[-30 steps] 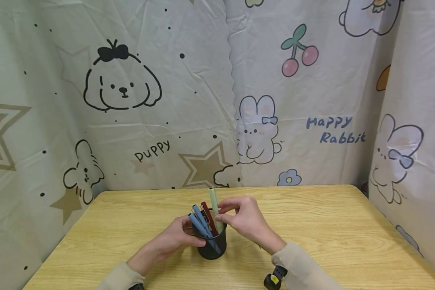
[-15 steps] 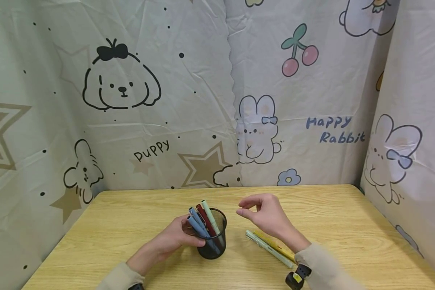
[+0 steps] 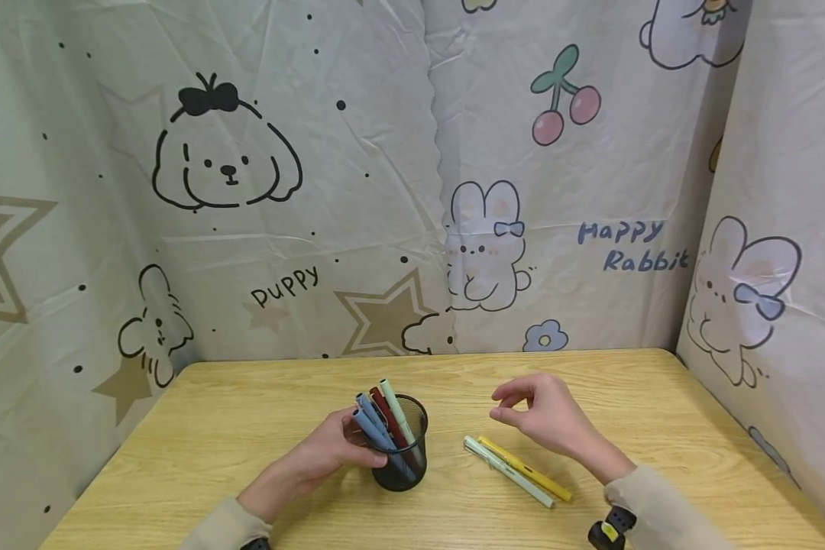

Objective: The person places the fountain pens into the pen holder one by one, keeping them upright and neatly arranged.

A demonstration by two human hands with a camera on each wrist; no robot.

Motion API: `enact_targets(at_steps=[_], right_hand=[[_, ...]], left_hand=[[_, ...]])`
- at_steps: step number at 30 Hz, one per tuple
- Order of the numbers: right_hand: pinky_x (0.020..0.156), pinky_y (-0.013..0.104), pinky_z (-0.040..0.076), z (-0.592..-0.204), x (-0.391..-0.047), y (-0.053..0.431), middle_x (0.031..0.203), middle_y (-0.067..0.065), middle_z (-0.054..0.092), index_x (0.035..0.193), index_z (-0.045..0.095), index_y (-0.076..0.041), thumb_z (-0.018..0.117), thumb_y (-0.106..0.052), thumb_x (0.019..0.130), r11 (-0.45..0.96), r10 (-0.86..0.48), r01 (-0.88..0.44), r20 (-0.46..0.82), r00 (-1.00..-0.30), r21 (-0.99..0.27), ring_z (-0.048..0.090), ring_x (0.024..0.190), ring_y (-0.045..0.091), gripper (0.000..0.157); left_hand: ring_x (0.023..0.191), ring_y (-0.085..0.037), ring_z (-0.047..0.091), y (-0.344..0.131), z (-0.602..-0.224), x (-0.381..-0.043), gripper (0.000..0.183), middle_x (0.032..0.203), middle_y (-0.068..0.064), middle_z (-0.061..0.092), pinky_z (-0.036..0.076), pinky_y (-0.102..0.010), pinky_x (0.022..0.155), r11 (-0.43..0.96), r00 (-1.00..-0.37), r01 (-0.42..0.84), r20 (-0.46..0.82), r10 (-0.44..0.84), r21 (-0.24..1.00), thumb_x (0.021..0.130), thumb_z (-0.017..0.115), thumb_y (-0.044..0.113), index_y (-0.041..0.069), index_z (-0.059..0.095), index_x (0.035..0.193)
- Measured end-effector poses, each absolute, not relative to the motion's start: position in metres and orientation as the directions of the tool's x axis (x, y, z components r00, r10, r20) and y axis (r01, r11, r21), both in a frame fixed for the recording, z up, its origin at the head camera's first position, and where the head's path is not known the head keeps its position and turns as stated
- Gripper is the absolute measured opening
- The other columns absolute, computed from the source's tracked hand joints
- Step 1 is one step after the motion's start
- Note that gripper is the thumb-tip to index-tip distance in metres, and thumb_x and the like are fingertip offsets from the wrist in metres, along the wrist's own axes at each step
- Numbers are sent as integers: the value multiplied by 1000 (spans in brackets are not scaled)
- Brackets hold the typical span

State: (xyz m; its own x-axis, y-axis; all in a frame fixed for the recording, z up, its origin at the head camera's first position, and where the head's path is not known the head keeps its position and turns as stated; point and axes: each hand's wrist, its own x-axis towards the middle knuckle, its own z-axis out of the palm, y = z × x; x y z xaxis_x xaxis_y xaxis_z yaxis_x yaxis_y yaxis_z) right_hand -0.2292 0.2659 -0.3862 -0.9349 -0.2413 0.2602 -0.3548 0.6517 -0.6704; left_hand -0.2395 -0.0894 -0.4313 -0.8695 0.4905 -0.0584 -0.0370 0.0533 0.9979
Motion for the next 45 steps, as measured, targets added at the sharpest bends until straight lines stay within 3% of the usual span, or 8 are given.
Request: enact_targets(at_steps=[22, 30, 41, 45], right_hand=[[56, 23, 36, -398, -226, 297, 85, -12, 75, 107, 80, -2, 88, -19, 86, 655, -408, -387, 126, -904, -649, 51, 66, 12, 27], [64, 25, 46, -404, -226, 302, 85, -9, 75, 107, 80, -2, 90, -18, 84, 610, -479, -383, 61, -876, -694, 65, 81, 8, 29], [74, 30, 48, -408, -225, 306, 82, -9, 74, 108, 79, -1, 89, -15, 84, 615, -513, -376, 11, -859, -693, 62, 85, 9, 29], [72, 28, 46, -409, -224, 308, 82, -8, 74, 108, 79, -1, 89, -13, 84, 617, -510, -363, -4, -860, -698, 61, 84, 10, 29]], left_hand=[[119, -27, 65, -90, -428, -238, 62, 125, -9, 71, 51, -41, 105, 58, -866, -42, -65, 495, 997, 81, 89, 0, 5, 65, 137], [119, -27, 65, -91, -429, -238, 61, 125, -10, 71, 51, -42, 106, 58, -864, -46, -69, 499, 997, 81, 90, 2, 5, 65, 137], [119, -26, 65, -91, -427, -236, 62, 124, -9, 71, 52, -40, 104, 56, -865, -34, -57, 499, 998, 81, 89, -1, 3, 64, 137], [119, -26, 65, -91, -427, -236, 61, 124, -10, 71, 52, -40, 104, 53, -865, -41, -62, 498, 998, 81, 89, 0, 4, 64, 136]])
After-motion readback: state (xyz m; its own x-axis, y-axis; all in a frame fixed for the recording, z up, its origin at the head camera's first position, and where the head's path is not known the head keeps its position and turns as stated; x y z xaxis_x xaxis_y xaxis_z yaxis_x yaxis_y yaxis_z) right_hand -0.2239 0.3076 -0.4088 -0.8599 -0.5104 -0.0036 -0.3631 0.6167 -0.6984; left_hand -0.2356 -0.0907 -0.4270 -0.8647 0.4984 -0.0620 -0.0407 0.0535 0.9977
